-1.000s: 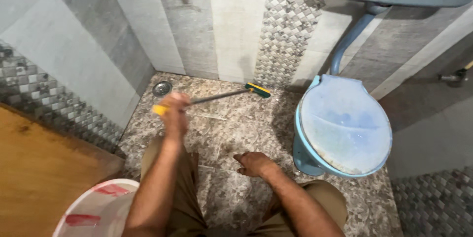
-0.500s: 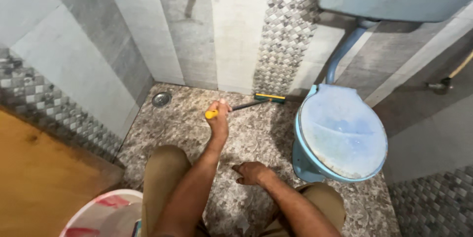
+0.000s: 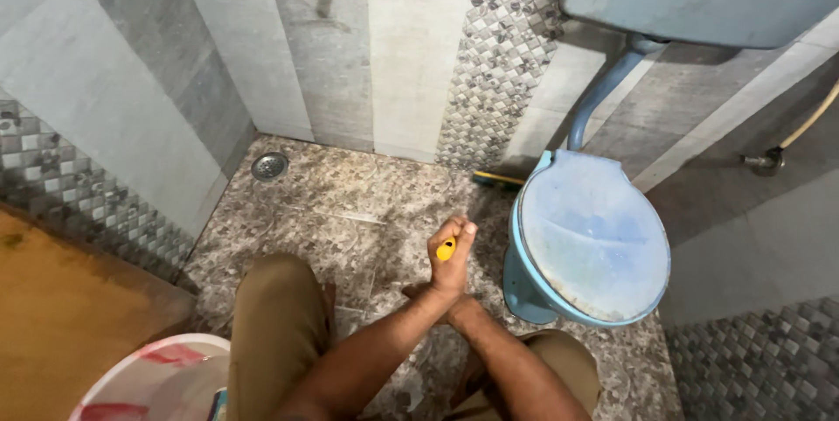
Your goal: The person cleans a bathroom by assembling a squeegee tool, applying cleaning liquid from a bottle into a bucket, scrubbing the walls and tiled floor with the squeegee, and pouring water to rinse surfaces.
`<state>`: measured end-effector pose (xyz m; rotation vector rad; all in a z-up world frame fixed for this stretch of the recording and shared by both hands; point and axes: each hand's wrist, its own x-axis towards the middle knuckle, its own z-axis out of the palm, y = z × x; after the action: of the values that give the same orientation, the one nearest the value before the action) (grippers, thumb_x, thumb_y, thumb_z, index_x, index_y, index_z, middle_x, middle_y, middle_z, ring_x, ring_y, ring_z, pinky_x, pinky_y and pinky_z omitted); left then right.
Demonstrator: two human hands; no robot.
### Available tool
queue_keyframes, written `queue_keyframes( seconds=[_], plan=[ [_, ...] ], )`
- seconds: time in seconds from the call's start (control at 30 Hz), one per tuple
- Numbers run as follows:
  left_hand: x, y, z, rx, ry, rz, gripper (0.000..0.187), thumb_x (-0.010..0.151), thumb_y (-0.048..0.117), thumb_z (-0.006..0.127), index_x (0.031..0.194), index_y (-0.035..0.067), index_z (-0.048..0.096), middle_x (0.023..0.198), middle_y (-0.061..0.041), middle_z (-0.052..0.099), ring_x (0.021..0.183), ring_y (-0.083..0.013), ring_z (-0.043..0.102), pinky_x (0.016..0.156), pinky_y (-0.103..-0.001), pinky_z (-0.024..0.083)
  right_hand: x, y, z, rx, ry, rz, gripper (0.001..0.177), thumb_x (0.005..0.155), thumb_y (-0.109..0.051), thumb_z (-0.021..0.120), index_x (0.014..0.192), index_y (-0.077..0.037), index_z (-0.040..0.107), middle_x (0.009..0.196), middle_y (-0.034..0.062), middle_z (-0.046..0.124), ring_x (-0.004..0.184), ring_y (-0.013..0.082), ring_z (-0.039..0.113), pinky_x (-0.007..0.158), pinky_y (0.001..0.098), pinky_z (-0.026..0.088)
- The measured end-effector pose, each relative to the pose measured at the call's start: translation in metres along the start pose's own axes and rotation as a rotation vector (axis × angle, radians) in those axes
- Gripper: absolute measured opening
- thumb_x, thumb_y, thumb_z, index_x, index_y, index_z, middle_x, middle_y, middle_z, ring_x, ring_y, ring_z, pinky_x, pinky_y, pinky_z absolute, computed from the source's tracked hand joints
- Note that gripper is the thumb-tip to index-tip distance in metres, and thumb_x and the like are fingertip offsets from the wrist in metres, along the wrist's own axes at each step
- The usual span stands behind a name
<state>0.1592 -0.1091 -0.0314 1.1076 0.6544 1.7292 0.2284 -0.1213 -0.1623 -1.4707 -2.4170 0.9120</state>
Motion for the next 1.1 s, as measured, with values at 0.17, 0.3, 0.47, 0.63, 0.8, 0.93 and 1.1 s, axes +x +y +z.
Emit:
queue_keyframes(
  seconds=[0.17, 0.3, 0.47, 0.63, 0.8, 0.93, 1.1],
  plan=[
    [-0.007, -0.026, 0.003, 0.003, -0.253, -0.041, 0.022, 0.099, 0.005, 0.067, 0.080, 0.001, 0.057, 0.085, -0.003, 0.060, 0.078, -0.0138, 0.054, 0.072, -0.031, 0.044, 0.001, 0.024, 0.041, 0.009, -0.136, 0.006, 0.062, 0.092, -0.036, 0.069, 0.146, -0.011, 0.050, 0.143, 0.0165, 0.056, 0.132, 0.0321, 0.049, 0.109, 0.0460, 0.034],
    [0.008, -0.015, -0.012, 0.014, -0.576, 0.164, 0.024, 0.096, 0.005, 0.072, 0.080, 0.001, 0.055, 0.088, -0.005, 0.063, 0.094, -0.0201, 0.065, 0.087, -0.036, 0.053, 0.009, 0.031, 0.031, 0.002, -0.132, -0.017, 0.062, 0.093, -0.036, 0.070, 0.145, -0.009, 0.050, 0.145, 0.0171, 0.054, 0.136, 0.0311, 0.046, 0.112, 0.0454, 0.029],
    [0.029, 0.014, -0.049, 0.371, -0.754, 0.368, 0.019, 0.092, 0.004, 0.074, 0.080, 0.001, 0.060, 0.081, -0.010, 0.065, 0.081, -0.0243, 0.066, 0.075, -0.039, 0.053, 0.014, -0.021, 0.003, -0.140, -0.256, 0.023, 0.064, 0.094, -0.046, 0.067, 0.147, -0.014, 0.049, 0.146, 0.0123, 0.058, 0.139, 0.0291, 0.047, 0.119, 0.0438, 0.028],
    [0.046, 0.035, -0.097, 0.361, -0.684, 0.354, 0.006, 0.091, 0.003, 0.070, 0.087, 0.001, 0.066, 0.085, -0.011, 0.069, 0.078, -0.0239, 0.068, 0.069, -0.038, 0.055, 0.021, -0.074, -0.041, -0.297, -0.427, 0.120, 0.062, 0.094, -0.043, 0.063, 0.149, -0.019, 0.048, 0.130, 0.0146, 0.066, 0.119, 0.0339, 0.063, 0.099, 0.0467, 0.048],
    [0.084, 0.071, -0.177, 0.410, -0.529, 0.188, 0.007, 0.095, 0.006, 0.067, 0.094, 0.000, 0.069, 0.090, -0.008, 0.069, 0.077, -0.0162, 0.065, 0.064, -0.031, 0.050, 0.033, -0.076, -0.033, -0.347, -0.411, 0.016, 0.064, 0.094, -0.043, 0.063, 0.150, -0.017, 0.046, 0.128, 0.0166, 0.067, 0.114, 0.0364, 0.066, 0.093, 0.0477, 0.054],
    [0.118, 0.115, -0.249, 0.703, -0.310, -0.029, 0.025, 0.102, 0.019, 0.070, 0.087, 0.000, 0.072, 0.079, -0.007, 0.065, 0.076, -0.0130, 0.057, 0.067, -0.029, 0.046, 0.041, -0.074, -0.018, -0.364, -0.453, 0.045, 0.064, 0.095, -0.042, 0.061, 0.152, -0.019, 0.044, 0.127, 0.0174, 0.066, 0.115, 0.0376, 0.065, 0.093, 0.0498, 0.054],
    [0.134, 0.145, -0.274, 0.770, -0.219, -0.029, 0.026, 0.102, 0.023, 0.066, 0.090, 0.003, 0.075, 0.087, -0.005, 0.076, 0.083, -0.0117, 0.065, 0.075, -0.026, 0.051, 0.041, -0.073, -0.011, -0.396, -0.498, 0.038, 0.064, 0.096, -0.042, 0.060, 0.153, -0.018, 0.044, 0.128, 0.0176, 0.067, 0.116, 0.0373, 0.065, 0.093, 0.0500, 0.054]
  ],
)
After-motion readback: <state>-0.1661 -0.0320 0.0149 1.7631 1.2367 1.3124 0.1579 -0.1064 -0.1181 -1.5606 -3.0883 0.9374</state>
